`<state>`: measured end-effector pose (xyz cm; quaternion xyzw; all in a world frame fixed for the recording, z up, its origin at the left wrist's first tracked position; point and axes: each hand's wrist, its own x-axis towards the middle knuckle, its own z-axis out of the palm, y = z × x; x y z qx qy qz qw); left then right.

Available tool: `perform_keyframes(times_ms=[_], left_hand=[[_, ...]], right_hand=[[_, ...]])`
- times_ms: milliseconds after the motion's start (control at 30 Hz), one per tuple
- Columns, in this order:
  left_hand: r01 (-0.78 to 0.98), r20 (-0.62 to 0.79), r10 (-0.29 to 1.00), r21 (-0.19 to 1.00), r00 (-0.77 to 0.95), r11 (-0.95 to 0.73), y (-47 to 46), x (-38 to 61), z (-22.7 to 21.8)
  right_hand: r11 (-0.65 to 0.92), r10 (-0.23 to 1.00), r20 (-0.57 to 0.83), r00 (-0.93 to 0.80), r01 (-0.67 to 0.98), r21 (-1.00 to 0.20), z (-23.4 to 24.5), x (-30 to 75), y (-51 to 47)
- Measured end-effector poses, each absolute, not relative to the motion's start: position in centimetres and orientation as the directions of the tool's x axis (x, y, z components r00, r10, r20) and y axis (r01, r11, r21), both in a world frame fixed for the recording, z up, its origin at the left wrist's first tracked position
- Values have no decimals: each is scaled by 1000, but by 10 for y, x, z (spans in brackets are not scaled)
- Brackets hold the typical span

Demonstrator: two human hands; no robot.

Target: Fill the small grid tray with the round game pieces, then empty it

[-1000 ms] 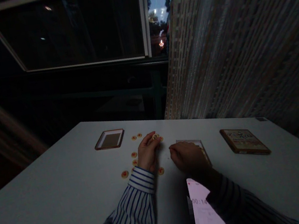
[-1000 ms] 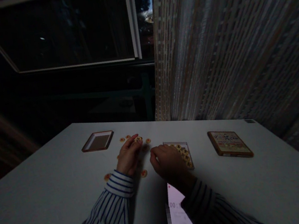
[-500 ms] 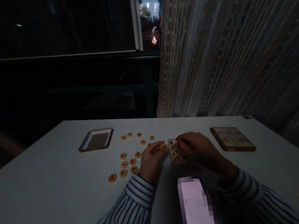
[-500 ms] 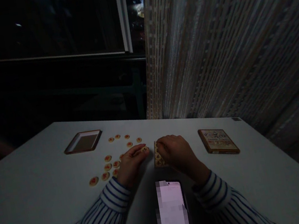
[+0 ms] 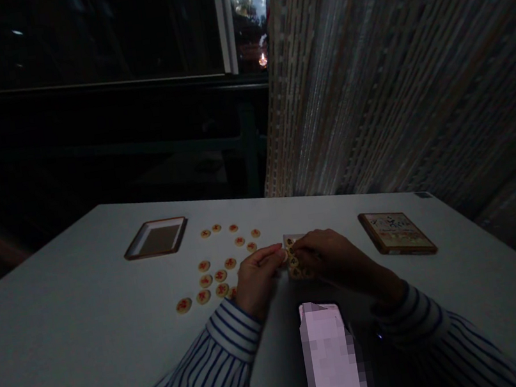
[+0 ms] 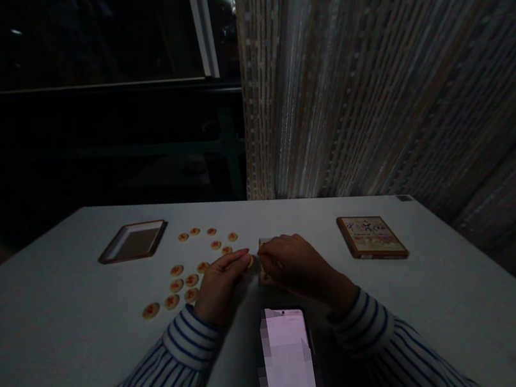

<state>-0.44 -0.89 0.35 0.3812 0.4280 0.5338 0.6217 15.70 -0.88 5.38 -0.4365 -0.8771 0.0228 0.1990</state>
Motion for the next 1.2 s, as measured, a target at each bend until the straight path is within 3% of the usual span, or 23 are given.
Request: perform_keyframes(times_ms=[200,667,1200], left_hand=[[-281,-85,994,954,61,99,-9,-4,4],[-357,50,980,934,193,23,-10,-3,4],[-363,-10,996,931,89,42,-8,-2,1]], right_hand=[[627,771,329,-545,740,-244,49,157,-7],[615,780,331,-531,749,-247,54,158,-10],[659,719,386,-578,743,-114,45,162,-5]])
